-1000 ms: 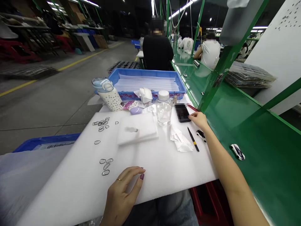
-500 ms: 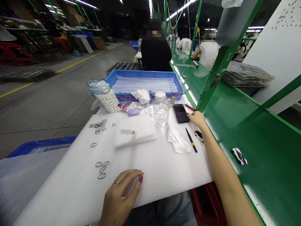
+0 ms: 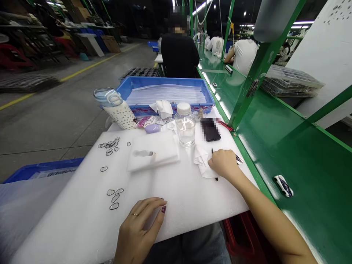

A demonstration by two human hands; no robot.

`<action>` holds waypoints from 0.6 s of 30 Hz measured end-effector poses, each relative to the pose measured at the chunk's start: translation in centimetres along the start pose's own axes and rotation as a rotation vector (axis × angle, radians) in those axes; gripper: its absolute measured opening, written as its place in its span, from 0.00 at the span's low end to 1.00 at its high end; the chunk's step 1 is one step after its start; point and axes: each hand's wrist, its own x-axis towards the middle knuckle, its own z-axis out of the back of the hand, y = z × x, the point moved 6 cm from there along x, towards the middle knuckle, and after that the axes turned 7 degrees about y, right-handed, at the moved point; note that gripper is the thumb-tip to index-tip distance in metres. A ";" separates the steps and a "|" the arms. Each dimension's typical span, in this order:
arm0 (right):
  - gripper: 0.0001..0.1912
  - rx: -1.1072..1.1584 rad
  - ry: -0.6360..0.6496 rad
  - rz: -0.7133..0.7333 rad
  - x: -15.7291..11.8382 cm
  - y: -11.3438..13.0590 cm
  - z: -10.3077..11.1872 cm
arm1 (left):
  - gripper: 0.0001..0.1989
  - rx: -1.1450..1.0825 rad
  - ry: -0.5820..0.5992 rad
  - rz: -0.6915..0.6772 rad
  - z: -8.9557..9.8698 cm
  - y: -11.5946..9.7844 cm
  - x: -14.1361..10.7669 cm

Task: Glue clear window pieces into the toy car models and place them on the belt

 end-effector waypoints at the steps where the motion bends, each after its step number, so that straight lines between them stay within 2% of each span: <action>1: 0.20 0.018 0.003 0.023 0.2 0.9 0.2 | 0.07 0.002 -0.017 -0.004 0.1 -0.1 0.1; 5: 0.19 0.110 0.017 0.155 0.6 5.1 0.9 | 0.08 0.005 -0.053 -0.010 0.4 -0.5 0.4; 8: 0.19 0.190 0.055 0.256 1.2 6.1 1.9 | 0.08 0.006 -0.054 -0.016 0.5 -0.6 0.5; 11: 0.18 0.316 0.049 0.239 3.2 3.1 3.8 | 0.08 -0.006 -0.050 -0.020 0.5 -0.7 0.4; 14: 0.17 0.487 -0.135 0.001 6.8 -2.5 5.8 | 0.08 -0.013 -0.038 -0.013 0.4 -0.7 0.4; 16: 0.21 0.565 -0.249 -0.151 9.0 -5.4 5.9 | 0.08 -0.008 -0.009 0.004 0.2 -0.6 0.5; 18: 0.24 0.636 -0.283 -0.206 11.0 -6.8 4.9 | 0.08 0.008 0.030 0.010 0.1 -0.7 0.6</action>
